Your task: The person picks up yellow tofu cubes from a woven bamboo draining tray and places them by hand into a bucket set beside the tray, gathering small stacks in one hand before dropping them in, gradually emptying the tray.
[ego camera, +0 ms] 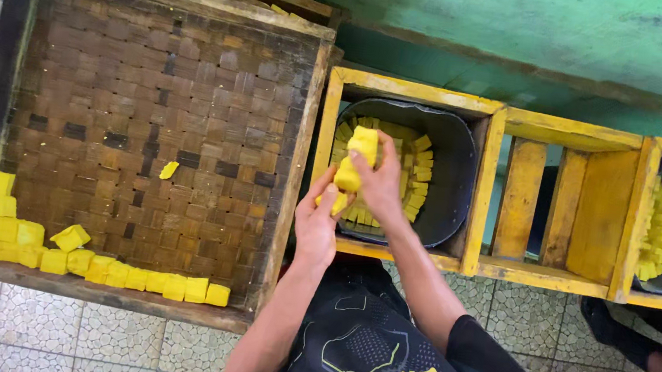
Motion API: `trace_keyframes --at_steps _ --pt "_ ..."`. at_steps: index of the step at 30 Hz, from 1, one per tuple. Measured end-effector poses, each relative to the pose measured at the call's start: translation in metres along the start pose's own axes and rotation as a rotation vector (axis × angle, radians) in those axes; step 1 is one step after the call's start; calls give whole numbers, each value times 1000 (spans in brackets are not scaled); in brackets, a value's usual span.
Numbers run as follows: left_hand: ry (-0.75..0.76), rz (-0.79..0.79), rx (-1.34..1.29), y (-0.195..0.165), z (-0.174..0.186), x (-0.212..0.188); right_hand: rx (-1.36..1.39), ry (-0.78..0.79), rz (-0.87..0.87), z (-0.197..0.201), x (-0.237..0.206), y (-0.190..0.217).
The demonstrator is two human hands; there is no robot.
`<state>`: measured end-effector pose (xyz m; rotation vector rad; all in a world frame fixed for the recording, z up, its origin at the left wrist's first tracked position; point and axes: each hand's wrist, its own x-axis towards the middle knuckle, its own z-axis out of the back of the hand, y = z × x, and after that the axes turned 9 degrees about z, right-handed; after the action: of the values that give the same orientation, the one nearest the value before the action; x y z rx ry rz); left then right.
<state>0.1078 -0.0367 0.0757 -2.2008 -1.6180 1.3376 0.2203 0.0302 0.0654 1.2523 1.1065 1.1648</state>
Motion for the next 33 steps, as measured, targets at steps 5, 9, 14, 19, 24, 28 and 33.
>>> trace_keyframes --at_steps 5,9,14,19,24,28,33 --pt "81 67 -140 -14 13 -4 559 -261 -655 37 49 -65" --pt "66 4 -159 -30 29 -23 263 -359 -804 46 95 -93" --pt "-93 -57 -183 -51 57 -45 -258 -367 -803 21 120 -98" --pt "-181 -166 -273 -76 93 -66 -409 -282 -790 23 120 -102" --pt "-103 -417 -426 -94 140 -109 -269 -249 -479 40 96 -71" --pt "-168 -641 -366 -109 193 -122 -208 -110 160 -52 45 -8" --pt "-586 -589 -454 -129 271 -103 -187 715 462 -292 -30 31"
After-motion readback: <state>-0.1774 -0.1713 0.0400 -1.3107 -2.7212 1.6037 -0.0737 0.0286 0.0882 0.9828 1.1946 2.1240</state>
